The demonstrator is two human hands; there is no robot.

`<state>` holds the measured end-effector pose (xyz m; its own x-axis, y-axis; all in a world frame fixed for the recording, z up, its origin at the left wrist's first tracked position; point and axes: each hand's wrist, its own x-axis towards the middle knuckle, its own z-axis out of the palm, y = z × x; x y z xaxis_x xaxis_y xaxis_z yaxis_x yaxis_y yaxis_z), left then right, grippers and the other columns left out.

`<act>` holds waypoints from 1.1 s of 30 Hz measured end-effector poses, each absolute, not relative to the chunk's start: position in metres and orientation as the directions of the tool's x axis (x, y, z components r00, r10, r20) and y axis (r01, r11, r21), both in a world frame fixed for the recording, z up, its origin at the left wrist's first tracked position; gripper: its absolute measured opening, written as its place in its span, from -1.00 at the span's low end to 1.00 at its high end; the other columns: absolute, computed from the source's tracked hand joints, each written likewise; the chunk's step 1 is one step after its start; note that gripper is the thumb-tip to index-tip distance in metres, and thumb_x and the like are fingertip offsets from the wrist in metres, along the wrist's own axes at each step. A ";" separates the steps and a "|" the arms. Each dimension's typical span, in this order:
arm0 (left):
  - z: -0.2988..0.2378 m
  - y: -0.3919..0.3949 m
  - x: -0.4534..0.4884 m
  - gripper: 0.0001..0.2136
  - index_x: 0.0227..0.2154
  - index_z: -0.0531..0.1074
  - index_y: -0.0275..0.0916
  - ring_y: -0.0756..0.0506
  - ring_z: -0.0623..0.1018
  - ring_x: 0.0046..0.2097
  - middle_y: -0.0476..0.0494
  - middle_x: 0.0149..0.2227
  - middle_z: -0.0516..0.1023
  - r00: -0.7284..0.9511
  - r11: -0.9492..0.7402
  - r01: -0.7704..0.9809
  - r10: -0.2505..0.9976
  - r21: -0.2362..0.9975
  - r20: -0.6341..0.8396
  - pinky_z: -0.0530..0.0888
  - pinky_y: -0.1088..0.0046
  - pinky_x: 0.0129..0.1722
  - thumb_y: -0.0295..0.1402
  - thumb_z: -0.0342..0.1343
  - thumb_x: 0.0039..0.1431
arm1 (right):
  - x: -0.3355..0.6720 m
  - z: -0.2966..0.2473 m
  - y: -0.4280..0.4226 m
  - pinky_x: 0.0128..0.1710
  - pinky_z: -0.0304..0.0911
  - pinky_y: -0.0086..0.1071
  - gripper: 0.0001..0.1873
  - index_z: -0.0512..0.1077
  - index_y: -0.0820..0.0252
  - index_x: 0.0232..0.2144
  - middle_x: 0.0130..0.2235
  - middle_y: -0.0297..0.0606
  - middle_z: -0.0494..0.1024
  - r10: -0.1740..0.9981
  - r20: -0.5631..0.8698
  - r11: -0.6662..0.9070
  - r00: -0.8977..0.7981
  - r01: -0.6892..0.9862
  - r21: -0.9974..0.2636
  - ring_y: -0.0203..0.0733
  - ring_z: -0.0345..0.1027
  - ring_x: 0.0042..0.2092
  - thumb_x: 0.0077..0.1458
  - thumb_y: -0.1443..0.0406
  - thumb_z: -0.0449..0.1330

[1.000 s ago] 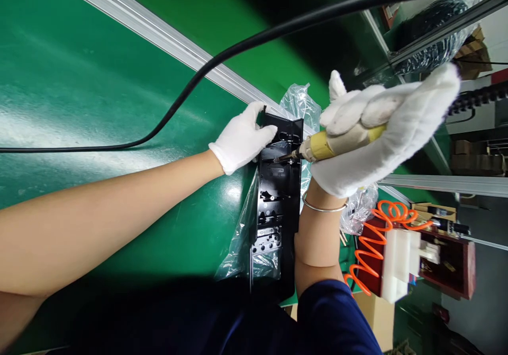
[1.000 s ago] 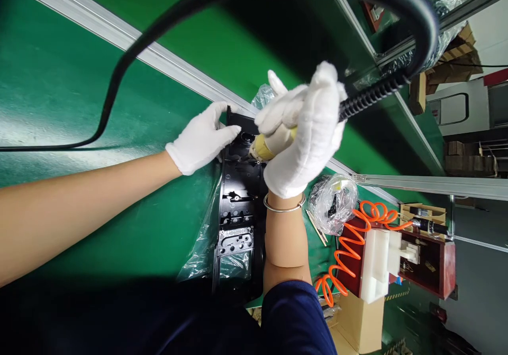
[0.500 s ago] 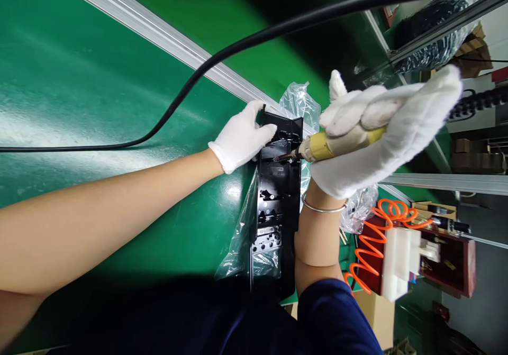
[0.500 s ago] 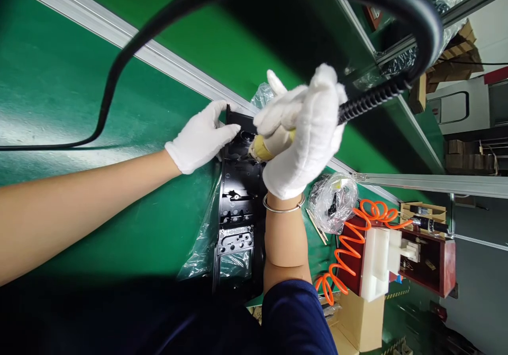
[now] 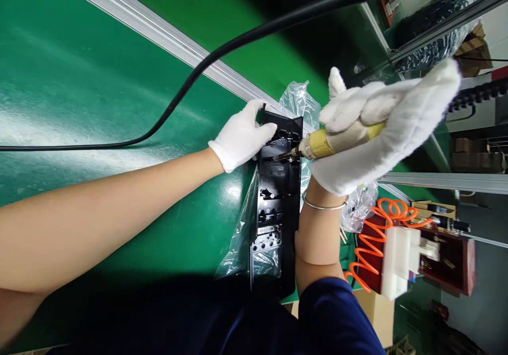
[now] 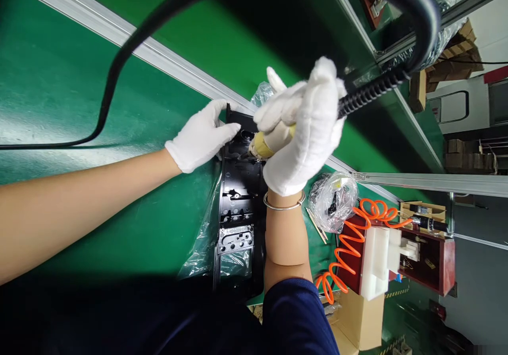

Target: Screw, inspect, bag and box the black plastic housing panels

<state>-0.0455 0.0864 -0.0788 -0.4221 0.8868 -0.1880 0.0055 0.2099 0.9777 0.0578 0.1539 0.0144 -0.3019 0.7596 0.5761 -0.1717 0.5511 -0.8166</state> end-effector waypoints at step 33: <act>-0.087 0.089 -0.045 -0.63 0.00 0.43 -0.24 -0.25 0.62 -0.17 -0.08 -0.27 0.56 -0.448 0.142 -0.005 0.885 0.990 -0.129 0.55 0.05 0.00 -0.37 0.18 0.09 | 0.073 -0.014 0.161 0.17 0.35 0.30 -0.33 0.41 0.16 -0.32 -0.41 -0.22 0.32 0.784 0.340 0.536 -0.520 0.289 -0.793 0.05 0.53 -0.04 0.42 -0.05 -0.35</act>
